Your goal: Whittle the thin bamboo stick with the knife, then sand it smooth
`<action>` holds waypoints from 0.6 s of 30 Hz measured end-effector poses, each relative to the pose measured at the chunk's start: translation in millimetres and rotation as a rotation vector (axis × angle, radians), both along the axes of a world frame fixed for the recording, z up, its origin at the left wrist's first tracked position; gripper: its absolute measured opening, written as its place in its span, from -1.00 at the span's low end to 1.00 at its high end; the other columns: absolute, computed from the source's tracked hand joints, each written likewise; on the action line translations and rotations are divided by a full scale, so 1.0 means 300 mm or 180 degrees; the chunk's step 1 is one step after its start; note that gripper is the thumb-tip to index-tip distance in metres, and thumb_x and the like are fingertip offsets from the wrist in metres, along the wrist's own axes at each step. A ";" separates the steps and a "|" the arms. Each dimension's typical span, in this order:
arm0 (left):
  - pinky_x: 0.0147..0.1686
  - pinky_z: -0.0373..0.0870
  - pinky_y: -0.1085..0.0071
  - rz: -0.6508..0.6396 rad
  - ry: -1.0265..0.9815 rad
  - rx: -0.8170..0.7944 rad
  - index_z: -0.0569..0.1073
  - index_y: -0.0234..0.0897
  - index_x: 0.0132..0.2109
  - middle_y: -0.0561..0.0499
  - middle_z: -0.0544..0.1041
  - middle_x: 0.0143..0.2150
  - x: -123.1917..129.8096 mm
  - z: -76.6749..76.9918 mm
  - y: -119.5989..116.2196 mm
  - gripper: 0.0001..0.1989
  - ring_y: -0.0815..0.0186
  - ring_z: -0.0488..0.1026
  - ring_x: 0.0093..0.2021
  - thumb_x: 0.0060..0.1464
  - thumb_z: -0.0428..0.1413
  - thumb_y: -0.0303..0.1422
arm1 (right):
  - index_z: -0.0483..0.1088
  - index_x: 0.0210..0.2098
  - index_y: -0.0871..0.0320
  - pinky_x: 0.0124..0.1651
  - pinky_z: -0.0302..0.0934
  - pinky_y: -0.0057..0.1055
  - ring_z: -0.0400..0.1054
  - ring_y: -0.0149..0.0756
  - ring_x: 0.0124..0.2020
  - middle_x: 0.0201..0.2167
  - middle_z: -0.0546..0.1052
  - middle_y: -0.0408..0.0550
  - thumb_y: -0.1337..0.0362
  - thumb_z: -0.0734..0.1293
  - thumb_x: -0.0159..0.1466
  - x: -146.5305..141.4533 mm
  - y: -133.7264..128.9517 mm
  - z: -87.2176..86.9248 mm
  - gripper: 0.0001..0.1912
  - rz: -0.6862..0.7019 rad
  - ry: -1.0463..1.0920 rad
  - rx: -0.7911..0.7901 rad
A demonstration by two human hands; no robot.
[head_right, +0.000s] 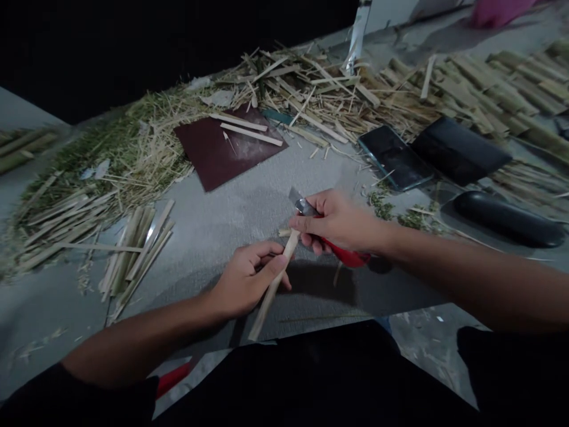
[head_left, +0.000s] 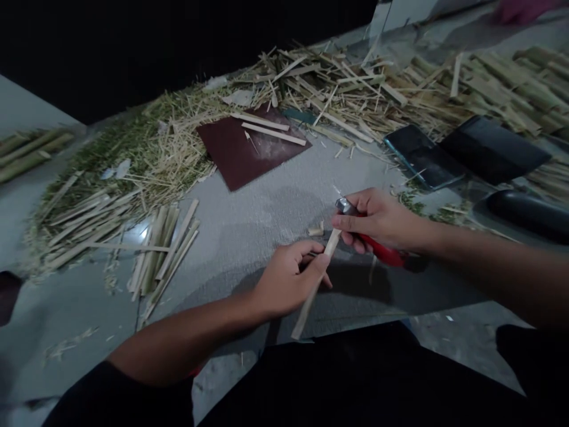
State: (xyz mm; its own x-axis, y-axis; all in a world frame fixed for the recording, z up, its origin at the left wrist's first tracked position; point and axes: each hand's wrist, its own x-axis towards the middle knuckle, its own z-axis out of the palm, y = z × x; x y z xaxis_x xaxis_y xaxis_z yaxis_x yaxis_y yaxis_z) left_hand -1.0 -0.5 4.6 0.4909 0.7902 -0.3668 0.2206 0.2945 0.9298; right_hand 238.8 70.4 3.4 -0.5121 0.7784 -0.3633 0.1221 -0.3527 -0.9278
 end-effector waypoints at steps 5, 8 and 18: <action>-0.39 0.37 0.43 0.0156 0.0163 0.0235 0.54 -0.27 -0.10 0.08 0.54 -0.49 -0.002 -0.023 0.014 -0.75 0.39 0.47 -0.49 0.49 0.14 -0.18 | 0.46 -0.26 0.15 -0.66 0.25 -0.52 0.43 -0.40 -0.62 -0.49 0.57 -0.07 -0.28 0.54 0.40 -0.008 -0.009 -0.035 -0.41 -0.0094 0.0259 0.0005; -0.39 0.36 0.42 0.0251 0.0261 0.0273 0.53 -0.26 -0.12 0.08 0.51 -0.50 -0.005 -0.025 0.022 -0.74 0.39 0.44 -0.49 0.49 0.12 -0.18 | 0.46 -0.24 0.16 -0.64 0.28 -0.51 0.44 -0.38 -0.61 -0.50 0.57 -0.07 -0.32 0.46 0.45 0.002 -0.018 -0.037 -0.38 -0.0016 0.0289 -0.0063; -0.38 0.33 0.46 0.0041 0.0492 0.0636 0.46 -0.24 -0.31 0.09 0.58 -0.48 -0.011 -0.007 0.023 -0.68 0.44 0.47 -0.48 0.48 0.11 -0.26 | 0.43 -0.30 0.18 -0.66 0.23 -0.54 0.34 -0.41 -0.70 -0.63 0.39 -0.23 -0.24 0.46 0.46 -0.016 -0.074 -0.049 -0.42 0.1273 0.0625 -0.1362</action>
